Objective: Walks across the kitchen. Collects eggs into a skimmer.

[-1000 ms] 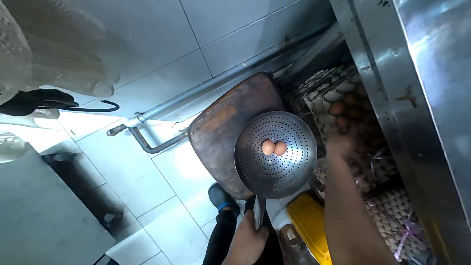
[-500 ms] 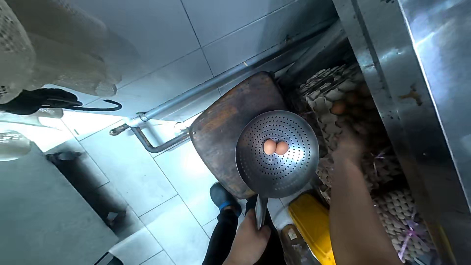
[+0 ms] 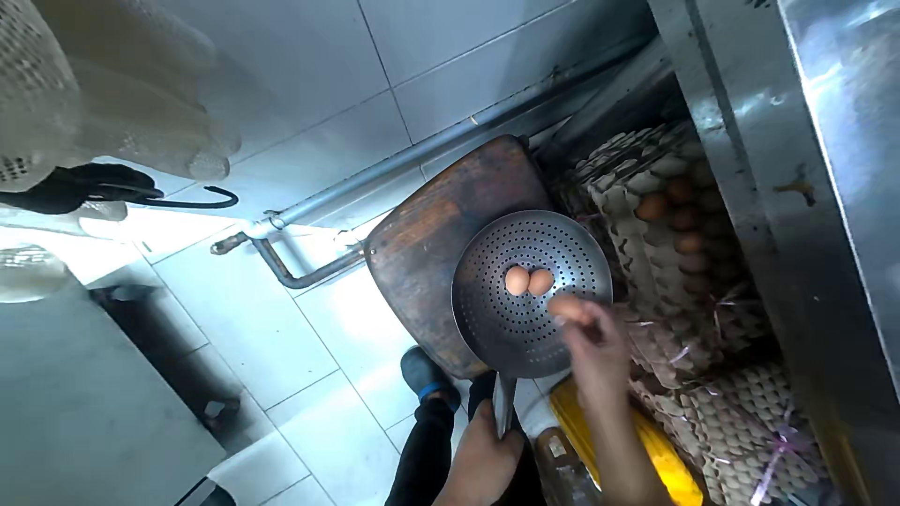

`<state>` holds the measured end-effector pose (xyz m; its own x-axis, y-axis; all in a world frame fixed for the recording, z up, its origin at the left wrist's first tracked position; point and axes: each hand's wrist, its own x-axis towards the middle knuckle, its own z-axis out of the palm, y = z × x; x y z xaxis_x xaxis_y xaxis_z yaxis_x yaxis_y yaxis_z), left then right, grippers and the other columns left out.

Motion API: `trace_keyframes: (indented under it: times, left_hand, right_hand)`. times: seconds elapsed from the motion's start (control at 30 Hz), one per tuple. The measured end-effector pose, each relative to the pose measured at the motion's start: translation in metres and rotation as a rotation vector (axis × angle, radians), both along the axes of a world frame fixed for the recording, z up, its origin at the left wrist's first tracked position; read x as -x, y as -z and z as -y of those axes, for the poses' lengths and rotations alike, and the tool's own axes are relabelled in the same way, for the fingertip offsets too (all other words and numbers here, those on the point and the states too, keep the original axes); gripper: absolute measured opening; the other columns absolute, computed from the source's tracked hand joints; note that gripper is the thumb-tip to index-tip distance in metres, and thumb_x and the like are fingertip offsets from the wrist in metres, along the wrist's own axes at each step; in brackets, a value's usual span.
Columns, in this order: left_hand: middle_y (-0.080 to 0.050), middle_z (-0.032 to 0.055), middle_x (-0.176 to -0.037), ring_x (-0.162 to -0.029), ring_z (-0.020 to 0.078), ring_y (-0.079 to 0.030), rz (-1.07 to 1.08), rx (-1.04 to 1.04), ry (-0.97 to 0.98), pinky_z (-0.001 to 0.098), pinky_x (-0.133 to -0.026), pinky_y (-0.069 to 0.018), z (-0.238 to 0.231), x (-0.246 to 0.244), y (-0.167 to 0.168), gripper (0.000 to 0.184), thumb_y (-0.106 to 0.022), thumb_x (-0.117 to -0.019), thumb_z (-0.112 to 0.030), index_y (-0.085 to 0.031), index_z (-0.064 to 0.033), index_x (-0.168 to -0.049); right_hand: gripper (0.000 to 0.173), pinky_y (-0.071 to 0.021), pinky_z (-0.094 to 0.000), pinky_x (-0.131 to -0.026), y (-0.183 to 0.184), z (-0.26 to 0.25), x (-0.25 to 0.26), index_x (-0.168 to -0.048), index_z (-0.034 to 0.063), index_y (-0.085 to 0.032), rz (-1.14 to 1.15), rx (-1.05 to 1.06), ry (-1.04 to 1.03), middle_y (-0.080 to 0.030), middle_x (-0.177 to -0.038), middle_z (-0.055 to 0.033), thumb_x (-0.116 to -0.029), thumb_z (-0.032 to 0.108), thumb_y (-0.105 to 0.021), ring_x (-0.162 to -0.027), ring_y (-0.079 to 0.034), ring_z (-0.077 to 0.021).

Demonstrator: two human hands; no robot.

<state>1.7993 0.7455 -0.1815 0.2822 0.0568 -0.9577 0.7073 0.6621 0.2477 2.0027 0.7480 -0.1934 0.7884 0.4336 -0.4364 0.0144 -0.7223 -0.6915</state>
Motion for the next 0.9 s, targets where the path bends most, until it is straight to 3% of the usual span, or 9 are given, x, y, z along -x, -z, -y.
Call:
trace_keyframes:
  times: [0.13, 0.3, 0.43, 0.73, 0.9]
  left_hand:
    - [-0.068, 0.0090, -0.095, -0.064, 0.0201, -0.068, 0.002, -0.008, -0.002, 0.0411, -0.061, -0.0612, -0.002, -0.001, -0.001, 0.050, -0.068, -0.0892, -0.028, -0.049, -0.0126, -0.133]
    - [-0.068, 0.0081, -0.095, -0.064, 0.0197, -0.068, -0.005, -0.026, 0.022, 0.0411, -0.061, -0.0615, -0.002, -0.001, 0.001, 0.048, -0.068, -0.0889, -0.027, -0.050, -0.0130, -0.131]
    - [-0.068, 0.0081, -0.093, -0.062, 0.0194, -0.068, -0.008, -0.013, -0.001, 0.0403, -0.060, -0.0612, -0.001, -0.001, 0.002, 0.048, -0.068, -0.0885, -0.026, -0.050, -0.0137, -0.131]
    - [-0.068, 0.0077, -0.094, -0.062, 0.0190, -0.067, -0.005, -0.018, 0.001, 0.0398, -0.060, -0.0609, 0.001, -0.001, 0.002, 0.048, -0.068, -0.0889, -0.027, -0.050, -0.0137, -0.131]
    - [-0.067, 0.0068, -0.093, -0.063, 0.0186, -0.067, 0.000, -0.017, -0.019, 0.0394, -0.059, -0.0611, 0.003, -0.001, 0.003, 0.046, -0.067, -0.0898, -0.027, -0.050, -0.0140, -0.130]
  right_hand:
    - [0.047, -0.0596, -0.0386, -0.081, 0.017, -0.006, 0.029, -0.121, 0.0137, -0.073, -0.056, 0.165, -0.109, -0.057, -0.131, -0.0123, -0.0794, 0.030, -0.089, -0.103, -0.064, -0.0211]
    - [0.042, -0.0583, -0.0449, -0.085, 0.030, -0.024, 0.033, -0.117, 0.0172, -0.074, 0.044, 0.250, -0.211, -0.056, -0.130, -0.0122, -0.0803, 0.030, -0.089, -0.111, -0.061, -0.0251]
    - [0.039, -0.0594, -0.0486, -0.083, 0.034, -0.035, 0.030, -0.117, 0.0191, -0.073, 0.121, 0.340, -0.298, -0.054, -0.135, -0.0105, -0.0829, 0.034, -0.085, -0.109, -0.063, -0.0257]
    - [0.040, -0.0563, -0.0586, -0.078, 0.030, -0.055, 0.029, -0.125, 0.0204, -0.068, 0.157, 0.476, -0.452, -0.049, -0.147, -0.0123, -0.0898, 0.037, -0.077, -0.108, -0.064, -0.0360]
    - [0.048, -0.0578, -0.0536, -0.091, 0.028, -0.049, 0.020, -0.136, 0.0193, -0.064, 0.100, 0.341, -0.468, -0.049, -0.150, -0.0135, -0.0916, 0.031, -0.077, -0.121, -0.062, -0.0317]
